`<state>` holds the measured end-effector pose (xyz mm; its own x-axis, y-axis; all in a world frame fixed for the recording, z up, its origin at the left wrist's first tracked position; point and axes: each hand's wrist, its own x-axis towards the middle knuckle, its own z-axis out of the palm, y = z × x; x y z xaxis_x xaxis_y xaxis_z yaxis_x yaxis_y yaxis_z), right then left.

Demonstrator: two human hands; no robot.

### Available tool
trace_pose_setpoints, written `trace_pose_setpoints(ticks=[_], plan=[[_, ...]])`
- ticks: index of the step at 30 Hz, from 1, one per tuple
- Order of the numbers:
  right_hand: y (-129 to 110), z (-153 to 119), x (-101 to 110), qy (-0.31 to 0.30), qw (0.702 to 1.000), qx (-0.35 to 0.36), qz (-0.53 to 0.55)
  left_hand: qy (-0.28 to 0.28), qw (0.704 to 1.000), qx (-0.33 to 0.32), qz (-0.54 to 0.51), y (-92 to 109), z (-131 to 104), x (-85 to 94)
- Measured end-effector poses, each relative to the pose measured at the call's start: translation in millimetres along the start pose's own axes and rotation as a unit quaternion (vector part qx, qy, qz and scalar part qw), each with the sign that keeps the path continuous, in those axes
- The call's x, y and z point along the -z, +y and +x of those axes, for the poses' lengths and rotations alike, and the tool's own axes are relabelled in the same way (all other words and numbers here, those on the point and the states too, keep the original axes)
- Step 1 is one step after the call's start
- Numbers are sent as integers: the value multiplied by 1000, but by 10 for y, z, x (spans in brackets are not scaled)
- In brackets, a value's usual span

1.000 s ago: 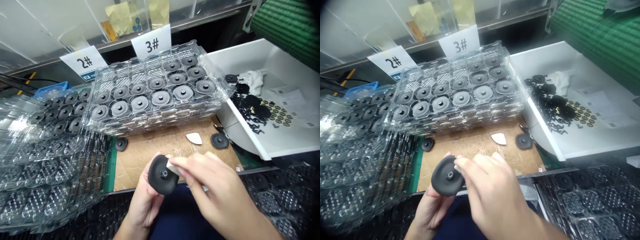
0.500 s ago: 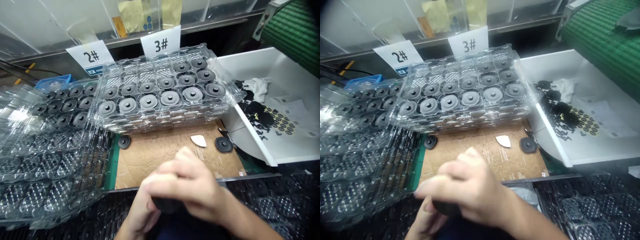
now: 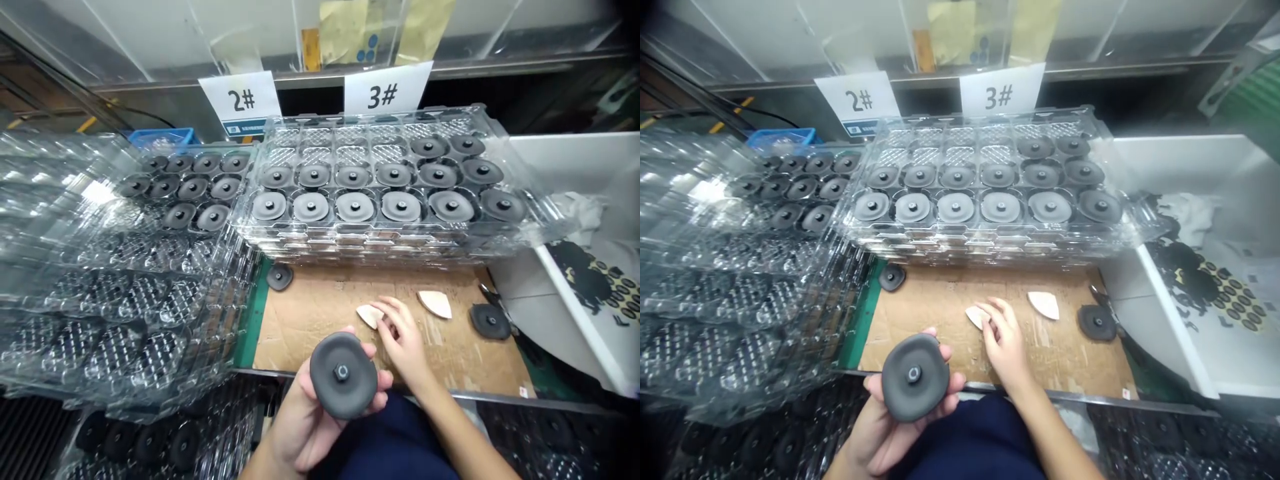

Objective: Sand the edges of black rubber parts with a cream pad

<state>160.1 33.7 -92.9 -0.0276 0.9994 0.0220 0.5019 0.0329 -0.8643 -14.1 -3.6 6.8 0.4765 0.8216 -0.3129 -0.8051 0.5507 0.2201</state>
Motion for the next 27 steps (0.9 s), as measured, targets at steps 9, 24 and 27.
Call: trace_pose_setpoints(ticks=[9,24,27], plan=[[-262,-98,138,-64,997,13,36,-52,916,-172,359,17,-3,224],[-925,-170,558,-233,914,-148,299,-29,708,-181,682,84,-4,168],[-988,-119,623,-296,885,-171,316,-29,746,-143,650,92,-25,162]])
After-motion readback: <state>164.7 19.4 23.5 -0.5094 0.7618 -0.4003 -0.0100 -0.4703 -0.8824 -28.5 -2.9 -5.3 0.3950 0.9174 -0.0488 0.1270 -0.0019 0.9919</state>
